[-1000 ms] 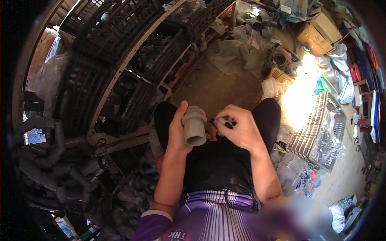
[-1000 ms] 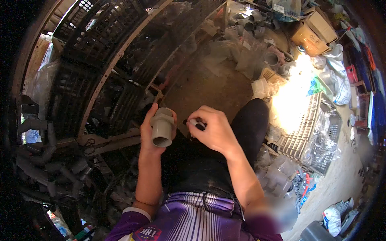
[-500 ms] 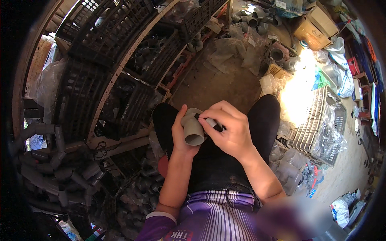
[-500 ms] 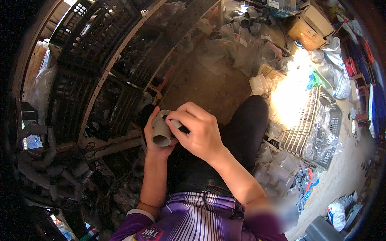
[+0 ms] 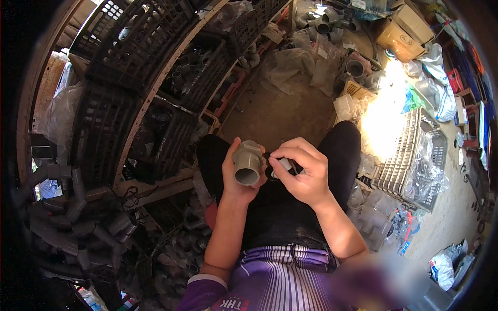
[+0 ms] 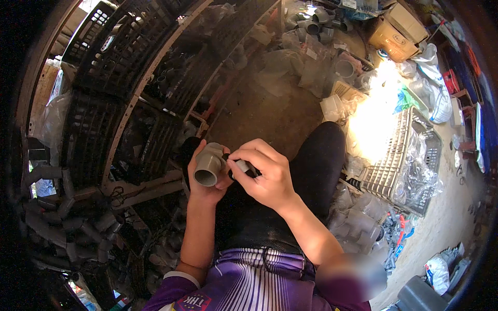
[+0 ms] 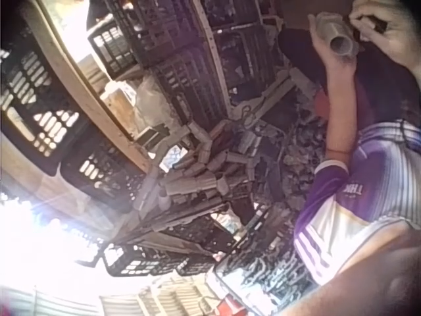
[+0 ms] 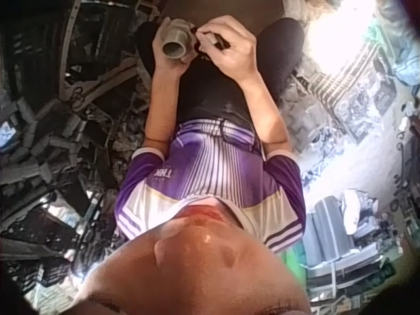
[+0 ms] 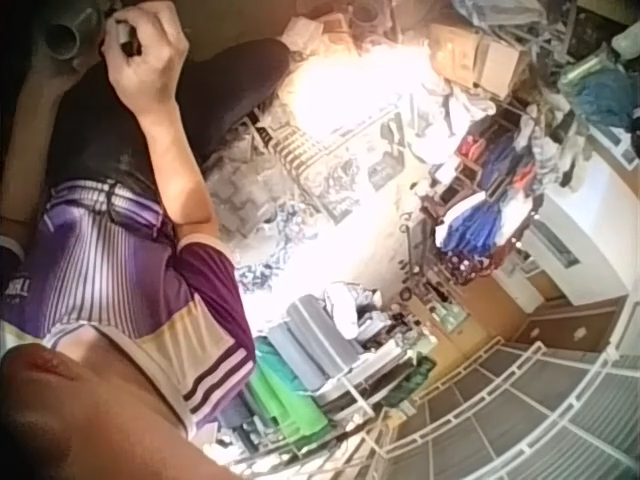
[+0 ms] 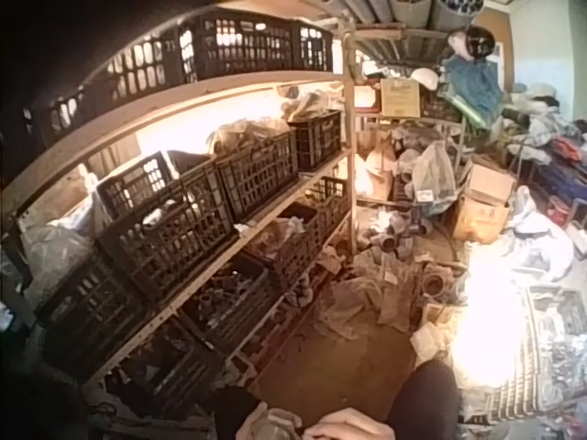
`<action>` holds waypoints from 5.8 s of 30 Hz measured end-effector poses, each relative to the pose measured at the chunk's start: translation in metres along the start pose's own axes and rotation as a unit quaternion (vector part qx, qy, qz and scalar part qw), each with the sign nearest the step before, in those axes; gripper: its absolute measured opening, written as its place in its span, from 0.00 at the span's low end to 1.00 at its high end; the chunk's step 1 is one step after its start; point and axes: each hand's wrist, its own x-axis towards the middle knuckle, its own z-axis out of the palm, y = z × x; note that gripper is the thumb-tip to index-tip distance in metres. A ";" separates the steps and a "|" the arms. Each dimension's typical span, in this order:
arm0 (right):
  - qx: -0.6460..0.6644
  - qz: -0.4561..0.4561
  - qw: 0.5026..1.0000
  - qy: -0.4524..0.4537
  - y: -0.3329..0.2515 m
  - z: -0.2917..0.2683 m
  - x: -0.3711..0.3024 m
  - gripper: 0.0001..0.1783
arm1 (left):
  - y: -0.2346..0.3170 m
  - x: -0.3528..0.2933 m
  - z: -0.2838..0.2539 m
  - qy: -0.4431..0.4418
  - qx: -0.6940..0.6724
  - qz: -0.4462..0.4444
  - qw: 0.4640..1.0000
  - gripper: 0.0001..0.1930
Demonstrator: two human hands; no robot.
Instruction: Applying black sealant tape to a plastic PVC plumbing fitting.
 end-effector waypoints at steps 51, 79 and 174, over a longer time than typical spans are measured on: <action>-0.187 -0.053 0.979 -0.062 0.003 0.009 -0.033 0.09 | -0.018 0.013 -0.018 0.040 -0.036 -0.005 0.999 0.27; -0.028 -0.020 0.999 0.038 0.009 -0.006 -0.022 0.08 | -0.018 0.011 -0.007 -0.094 -0.111 -0.056 0.988 0.27; 0.131 0.099 0.981 0.102 0.002 -0.032 -0.003 0.05 | -0.011 0.008 0.005 0.047 0.165 0.125 0.977 0.21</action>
